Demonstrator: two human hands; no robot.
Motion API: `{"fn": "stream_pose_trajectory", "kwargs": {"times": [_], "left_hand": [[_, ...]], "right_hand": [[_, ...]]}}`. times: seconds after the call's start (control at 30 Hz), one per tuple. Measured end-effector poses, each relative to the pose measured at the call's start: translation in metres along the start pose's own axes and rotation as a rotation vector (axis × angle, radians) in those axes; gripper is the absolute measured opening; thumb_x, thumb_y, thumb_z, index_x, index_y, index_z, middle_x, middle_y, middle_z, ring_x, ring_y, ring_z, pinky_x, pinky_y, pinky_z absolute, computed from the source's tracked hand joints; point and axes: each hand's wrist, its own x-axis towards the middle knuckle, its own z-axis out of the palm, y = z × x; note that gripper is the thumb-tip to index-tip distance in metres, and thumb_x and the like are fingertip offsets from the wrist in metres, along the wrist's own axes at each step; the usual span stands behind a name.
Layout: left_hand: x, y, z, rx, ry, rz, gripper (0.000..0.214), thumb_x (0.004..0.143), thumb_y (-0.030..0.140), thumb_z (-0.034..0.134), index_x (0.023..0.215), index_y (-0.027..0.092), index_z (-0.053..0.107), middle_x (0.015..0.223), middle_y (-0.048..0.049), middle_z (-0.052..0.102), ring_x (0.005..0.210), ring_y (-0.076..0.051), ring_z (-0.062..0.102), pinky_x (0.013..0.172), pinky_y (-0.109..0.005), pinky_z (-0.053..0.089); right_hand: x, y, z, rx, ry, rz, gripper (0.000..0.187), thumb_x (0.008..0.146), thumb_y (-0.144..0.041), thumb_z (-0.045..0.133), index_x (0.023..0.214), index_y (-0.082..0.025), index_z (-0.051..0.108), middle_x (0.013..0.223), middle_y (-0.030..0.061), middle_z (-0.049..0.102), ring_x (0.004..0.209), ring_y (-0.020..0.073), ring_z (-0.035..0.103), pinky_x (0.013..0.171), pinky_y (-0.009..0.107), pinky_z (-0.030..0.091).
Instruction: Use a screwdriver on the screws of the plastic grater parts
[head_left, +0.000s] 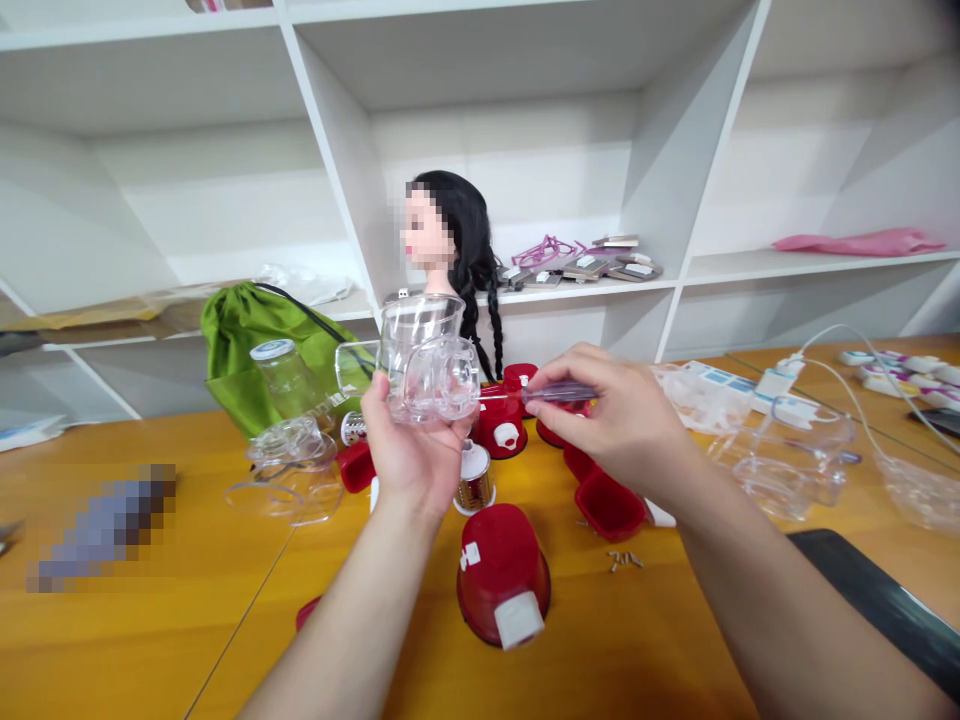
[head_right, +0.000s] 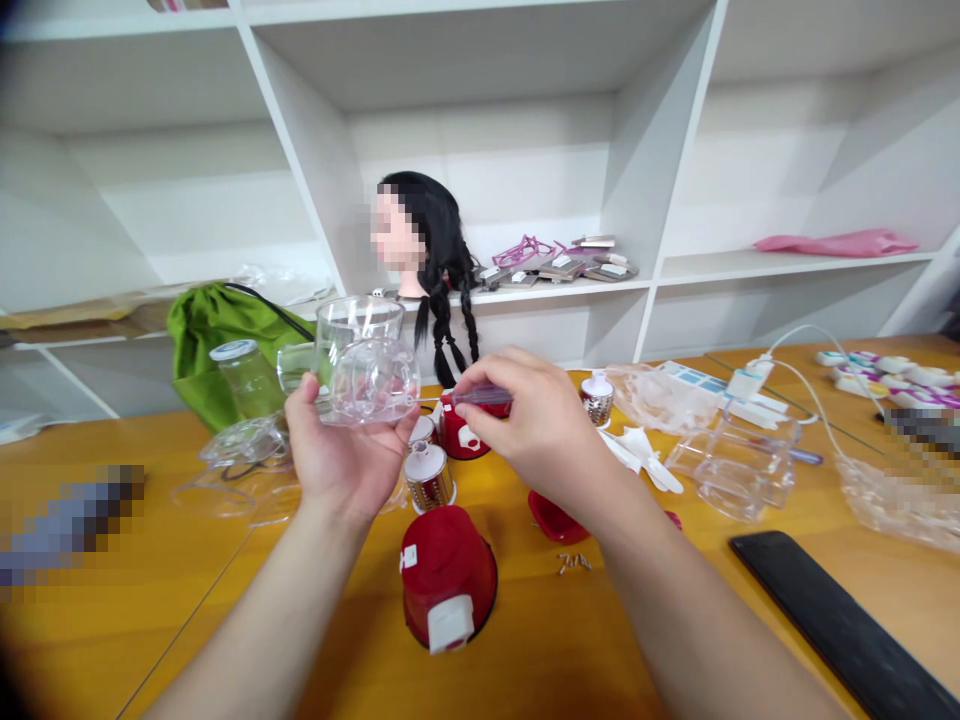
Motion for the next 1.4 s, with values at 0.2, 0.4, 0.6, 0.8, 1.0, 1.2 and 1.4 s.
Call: {"fn": "stream_pose_trajectory", "kwargs": {"times": [0.2, 0.4, 0.6, 0.8, 1.0, 1.2, 1.4], "left_hand": [[0.0005, -0.0005, -0.0003, 0.01, 0.011, 0.003, 0.044, 0.077, 0.059, 0.065, 0.097, 0.02, 0.065, 0.086, -0.0051, 0.067, 0.073, -0.02, 0.067, 0.059, -0.031, 0.055], [0.0007, -0.0006, 0.0, 0.021, 0.004, -0.004, 0.044, 0.077, 0.06, 0.065, 0.096, 0.02, 0.064, 0.087, -0.0055, 0.067, 0.073, -0.02, 0.067, 0.059, -0.031, 0.055], [-0.0001, -0.0004, 0.0005, 0.004, 0.008, 0.006, 0.044, 0.077, 0.058, 0.066, 0.097, 0.02, 0.064, 0.088, -0.0052, 0.067, 0.074, -0.02, 0.066, 0.06, -0.031, 0.055], [-0.0006, -0.0005, 0.0009, 0.003, -0.003, 0.008, 0.043, 0.078, 0.058, 0.066, 0.098, 0.02, 0.064, 0.088, -0.0047, 0.066, 0.074, -0.019, 0.065, 0.06, -0.031, 0.054], [-0.0003, -0.0006, 0.0004, 0.017, 0.009, 0.005, 0.044, 0.076, 0.06, 0.067, 0.094, 0.02, 0.063, 0.088, -0.0048, 0.065, 0.074, -0.02, 0.065, 0.062, -0.032, 0.053], [-0.0011, -0.0002, 0.0014, 0.007, 0.023, 0.001, 0.043, 0.076, 0.06, 0.067, 0.093, 0.02, 0.063, 0.086, -0.0058, 0.066, 0.074, -0.021, 0.065, 0.061, -0.032, 0.054], [-0.0005, 0.0001, 0.0004, 0.031, 0.033, -0.006, 0.047, 0.074, 0.063, 0.067, 0.091, 0.019, 0.063, 0.088, -0.0078, 0.066, 0.077, -0.022, 0.065, 0.061, -0.033, 0.055]], "right_hand": [[0.0, -0.0021, -0.0031, -0.044, 0.008, -0.034, 0.014, 0.08, -0.009, 0.072, 0.086, -0.021, 0.07, 0.086, -0.0016, 0.065, 0.074, 0.0123, 0.065, 0.068, 0.025, 0.049], [0.0004, -0.0017, -0.0012, -0.037, 0.022, -0.03, 0.014, 0.08, -0.01, 0.072, 0.086, -0.021, 0.069, 0.087, -0.0006, 0.066, 0.077, 0.0148, 0.066, 0.071, 0.028, 0.051], [-0.0005, -0.0024, 0.0, -0.029, 0.013, -0.027, 0.013, 0.08, -0.01, 0.071, 0.086, -0.022, 0.068, 0.087, -0.0013, 0.066, 0.076, 0.0142, 0.066, 0.07, 0.027, 0.051], [-0.0018, -0.003, 0.0019, 0.029, 0.0, -0.009, 0.013, 0.081, -0.011, 0.069, 0.087, -0.023, 0.068, 0.089, -0.0007, 0.067, 0.077, 0.0145, 0.067, 0.071, 0.027, 0.054], [-0.0018, -0.0022, 0.0029, -0.031, 0.004, -0.024, 0.013, 0.082, -0.012, 0.069, 0.089, -0.023, 0.068, 0.089, 0.0003, 0.067, 0.076, 0.0158, 0.066, 0.07, 0.028, 0.053], [-0.0019, -0.0016, 0.0022, -0.084, 0.015, -0.037, 0.018, 0.083, -0.014, 0.069, 0.098, -0.023, 0.072, 0.093, 0.0012, 0.068, 0.077, 0.0158, 0.067, 0.071, 0.028, 0.052], [-0.0022, -0.0029, 0.0009, -0.082, 0.018, -0.02, 0.017, 0.083, -0.014, 0.07, 0.097, -0.022, 0.073, 0.092, 0.0011, 0.068, 0.074, 0.0146, 0.067, 0.069, 0.027, 0.052]]}}
